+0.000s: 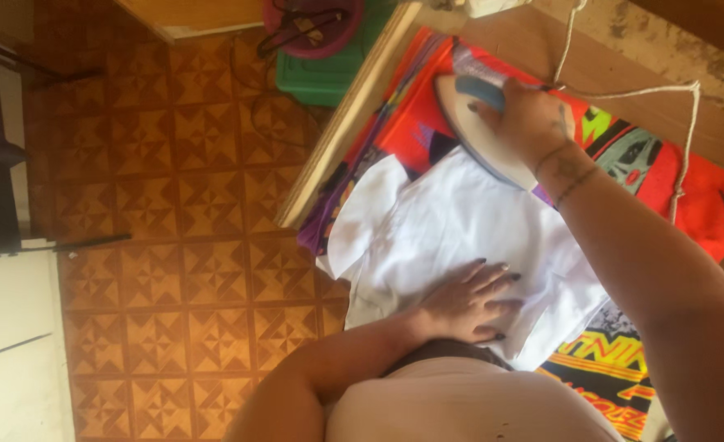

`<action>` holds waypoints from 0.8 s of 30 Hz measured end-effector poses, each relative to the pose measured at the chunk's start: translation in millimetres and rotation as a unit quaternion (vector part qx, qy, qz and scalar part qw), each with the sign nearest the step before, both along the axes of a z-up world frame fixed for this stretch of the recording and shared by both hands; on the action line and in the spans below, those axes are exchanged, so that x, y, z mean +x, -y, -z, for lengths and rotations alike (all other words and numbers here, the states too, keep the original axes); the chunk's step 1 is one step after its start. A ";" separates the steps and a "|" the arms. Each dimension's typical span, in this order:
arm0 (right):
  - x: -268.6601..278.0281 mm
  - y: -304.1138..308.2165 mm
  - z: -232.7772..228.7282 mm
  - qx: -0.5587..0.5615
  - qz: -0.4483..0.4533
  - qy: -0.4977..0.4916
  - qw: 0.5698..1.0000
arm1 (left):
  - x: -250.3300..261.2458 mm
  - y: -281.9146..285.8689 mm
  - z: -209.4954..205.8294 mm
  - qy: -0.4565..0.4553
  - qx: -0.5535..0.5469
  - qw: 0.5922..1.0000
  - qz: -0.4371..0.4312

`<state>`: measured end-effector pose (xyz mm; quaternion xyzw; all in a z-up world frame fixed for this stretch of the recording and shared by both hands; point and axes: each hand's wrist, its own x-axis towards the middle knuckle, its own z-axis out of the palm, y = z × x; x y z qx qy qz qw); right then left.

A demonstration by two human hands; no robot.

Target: The person plugs in an iron and uses it to press a small white shirt on a makeshift ironing surface.

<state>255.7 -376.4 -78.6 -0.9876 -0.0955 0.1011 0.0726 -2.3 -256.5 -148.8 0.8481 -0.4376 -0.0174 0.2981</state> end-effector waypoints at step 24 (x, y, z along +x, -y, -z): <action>-85.8 38.1 -17.1 -0.016 0.031 -0.078 0.996 | 84.9 -72.3 24.6 0.031 -0.032 0.931 -0.362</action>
